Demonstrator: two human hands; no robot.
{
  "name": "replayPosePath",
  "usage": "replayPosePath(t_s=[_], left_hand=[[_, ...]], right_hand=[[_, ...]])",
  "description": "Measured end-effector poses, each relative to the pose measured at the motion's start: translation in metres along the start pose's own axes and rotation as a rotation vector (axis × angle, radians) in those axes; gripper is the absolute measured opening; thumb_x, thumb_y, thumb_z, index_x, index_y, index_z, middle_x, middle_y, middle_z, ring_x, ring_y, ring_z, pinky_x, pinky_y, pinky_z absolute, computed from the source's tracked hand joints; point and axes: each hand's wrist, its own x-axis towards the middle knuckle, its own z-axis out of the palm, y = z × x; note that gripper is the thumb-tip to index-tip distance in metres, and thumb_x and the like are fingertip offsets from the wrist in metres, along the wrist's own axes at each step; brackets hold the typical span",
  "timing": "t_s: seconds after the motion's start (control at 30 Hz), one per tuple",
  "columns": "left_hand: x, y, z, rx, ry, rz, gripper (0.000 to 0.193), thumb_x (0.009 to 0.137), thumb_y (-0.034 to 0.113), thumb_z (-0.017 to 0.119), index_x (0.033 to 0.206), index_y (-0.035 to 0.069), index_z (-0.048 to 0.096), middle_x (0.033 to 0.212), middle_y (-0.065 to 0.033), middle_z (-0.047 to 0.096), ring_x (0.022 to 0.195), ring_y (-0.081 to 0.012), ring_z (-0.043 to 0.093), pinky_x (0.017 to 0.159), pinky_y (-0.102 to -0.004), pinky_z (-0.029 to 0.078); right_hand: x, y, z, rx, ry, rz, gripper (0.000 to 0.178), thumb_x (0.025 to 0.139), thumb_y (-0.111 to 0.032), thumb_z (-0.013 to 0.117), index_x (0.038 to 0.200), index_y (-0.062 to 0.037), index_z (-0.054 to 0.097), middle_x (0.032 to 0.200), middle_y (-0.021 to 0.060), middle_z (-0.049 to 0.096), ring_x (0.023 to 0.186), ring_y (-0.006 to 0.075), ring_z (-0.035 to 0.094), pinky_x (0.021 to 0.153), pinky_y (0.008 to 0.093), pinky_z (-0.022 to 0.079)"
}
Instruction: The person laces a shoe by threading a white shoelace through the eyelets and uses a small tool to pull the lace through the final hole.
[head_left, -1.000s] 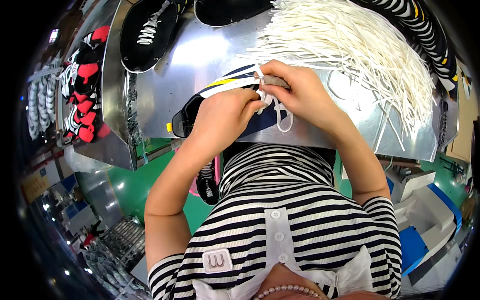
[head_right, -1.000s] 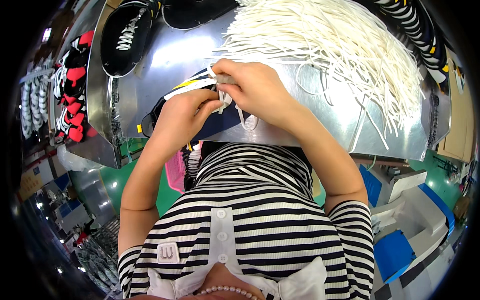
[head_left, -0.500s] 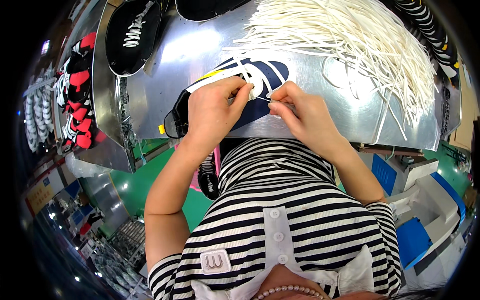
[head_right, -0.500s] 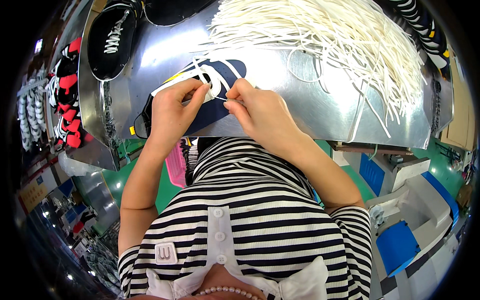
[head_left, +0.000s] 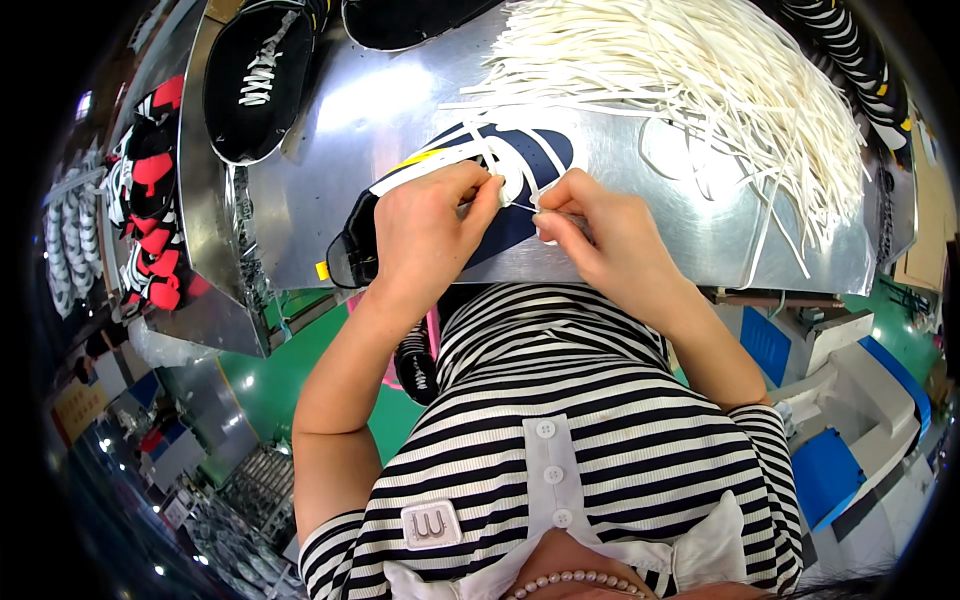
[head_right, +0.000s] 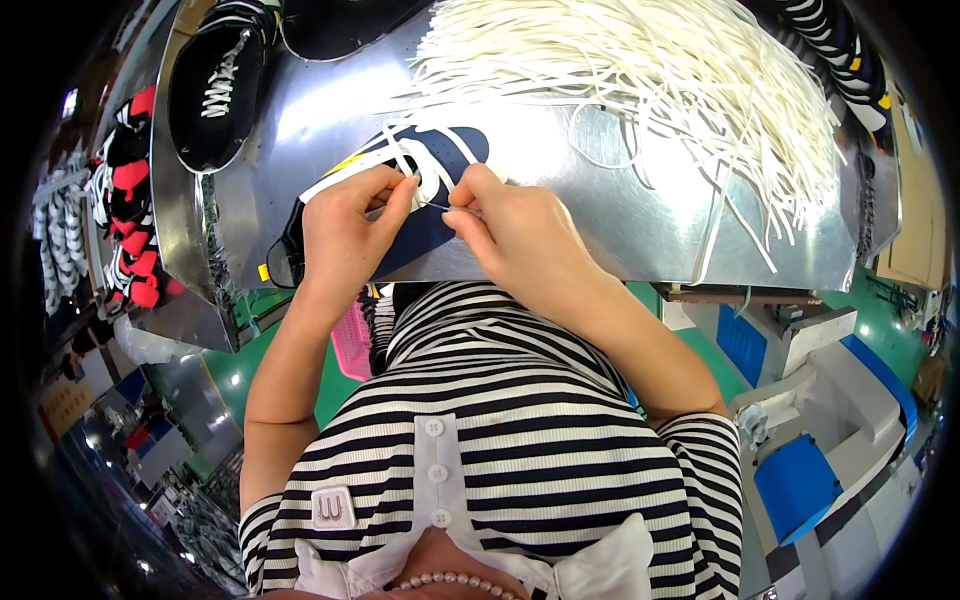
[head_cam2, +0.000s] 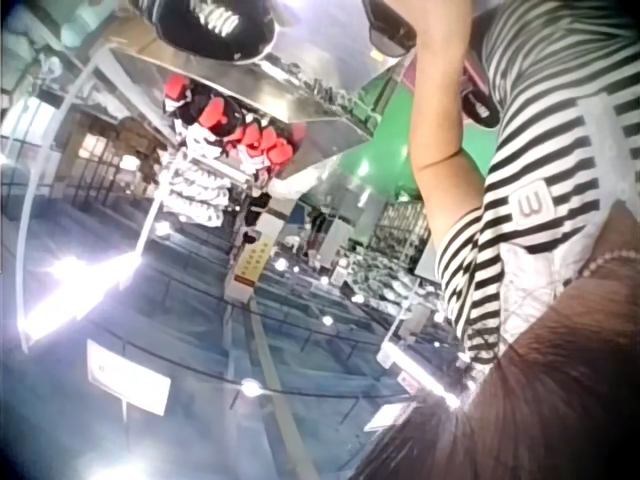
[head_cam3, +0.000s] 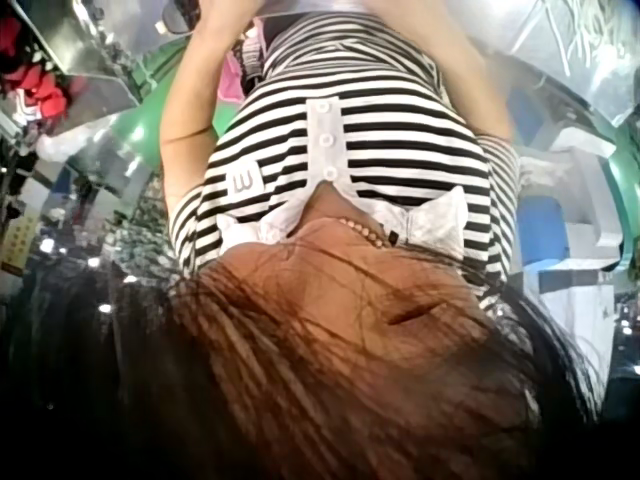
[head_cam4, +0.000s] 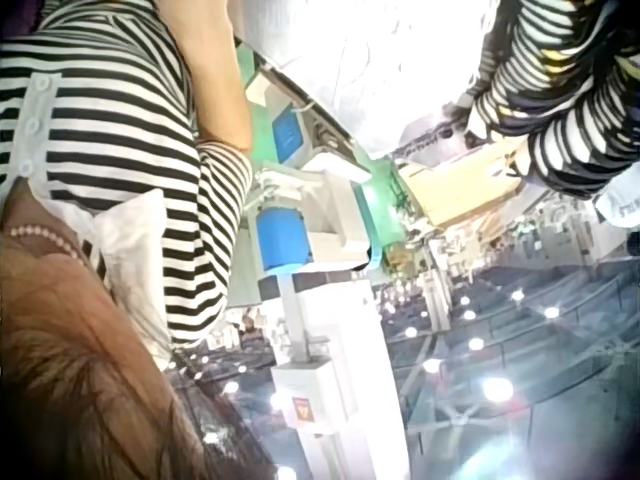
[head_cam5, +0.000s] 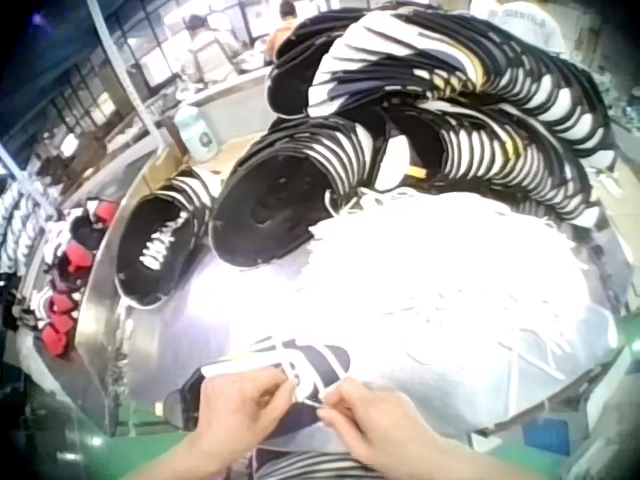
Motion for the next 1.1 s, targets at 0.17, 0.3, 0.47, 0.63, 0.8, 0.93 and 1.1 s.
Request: replayPosePath(t_s=[0.17,0.3,0.47,0.63,0.8,0.93,1.1], left_hand=[[0.001,-0.003,-0.008,-0.114,-0.139,-0.009,0.014,0.084,0.013,0.073,0.092,0.001,0.069,0.079,-0.0104,0.069,0.069,-0.0217,0.068,0.064,-0.0299,0.051],[-0.003,-0.008,-0.013,-0.267,-0.289,0.007,0.023,0.082,0.002,0.072,0.103,-0.002,0.064,0.089,-0.0119,0.067,0.08,-0.0217,0.067,0.075,-0.0279,0.052],[-0.005,-0.009,-0.011,-0.192,-0.209,0.079,0.023,0.08,0.002,0.068,0.102,0.001,0.064,0.09,-0.0146,0.065,0.084,-0.0349,0.065,0.073,-0.0389,0.051],[-0.015,-0.018,-0.012,-0.156,-0.17,0.232,0.024,0.081,0.001,0.065,0.104,0.005,0.065,0.088,-0.011,0.063,0.079,-0.0328,0.064,0.066,-0.0389,0.05],[-0.044,-0.021,-0.029,0.109,0.009,0.389,0.032,0.076,0.002,0.063,0.106,0.012,0.07,0.083,-0.0015,0.062,0.071,-0.0209,0.064,0.059,-0.0334,0.05],[-0.038,-0.013,-0.023,0.103,0.034,0.543,0.034,0.073,0.004,0.062,0.106,0.011,0.07,0.081,-0.0005,0.061,0.068,-0.0185,0.063,0.057,-0.031,0.05],[-0.023,-0.036,-0.043,-0.259,-0.261,0.104,0.035,0.102,0.027,0.049,0.116,-0.001,0.065,0.109,-0.0177,0.067,0.105,-0.0285,0.062,0.094,-0.0357,0.045]], right_hand=[[0.007,0.008,0.007,-0.091,-0.006,0.05,0.015,0.093,-0.015,0.062,0.097,-0.0023,0.056,0.076,0.0163,0.067,0.07,0.0368,0.067,0.063,0.045,0.05],[0.009,0.011,0.016,-0.249,0.062,-0.03,0.018,0.093,-0.015,0.061,0.099,-0.0016,0.051,0.074,0.0165,0.066,0.068,0.0374,0.066,0.061,0.0456,0.051],[0.027,0.001,0.043,-0.43,0.014,0.027,0.023,0.093,-0.012,0.061,0.108,-0.0032,0.045,0.084,0.0181,0.067,0.071,0.0396,0.066,0.063,0.0477,0.051],[0.025,0.004,0.033,-0.312,-0.028,-0.05,0.021,0.094,-0.015,0.06,0.106,-0.0039,0.046,0.083,0.0192,0.066,0.075,0.0412,0.066,0.064,0.0494,0.05],[-0.017,-0.03,-0.047,-0.253,-0.156,0.221,0.021,0.092,-0.02,0.065,0.103,-0.0029,0.059,0.086,0.0167,0.069,0.078,0.031,0.069,0.07,0.0378,0.053],[0.027,-0.003,-0.044,0.264,0.11,0.051,0.037,0.083,-0.018,0.078,0.109,-0.0063,0.055,0.099,0.0035,0.063,0.091,0.0126,0.057,0.078,0.0299,0.05],[0.037,0.001,-0.009,0.233,0.138,0.177,0.046,0.08,-0.004,0.078,0.115,-0.0068,0.049,0.096,0.0036,0.062,0.084,0.009,0.057,0.073,0.0224,0.047]])
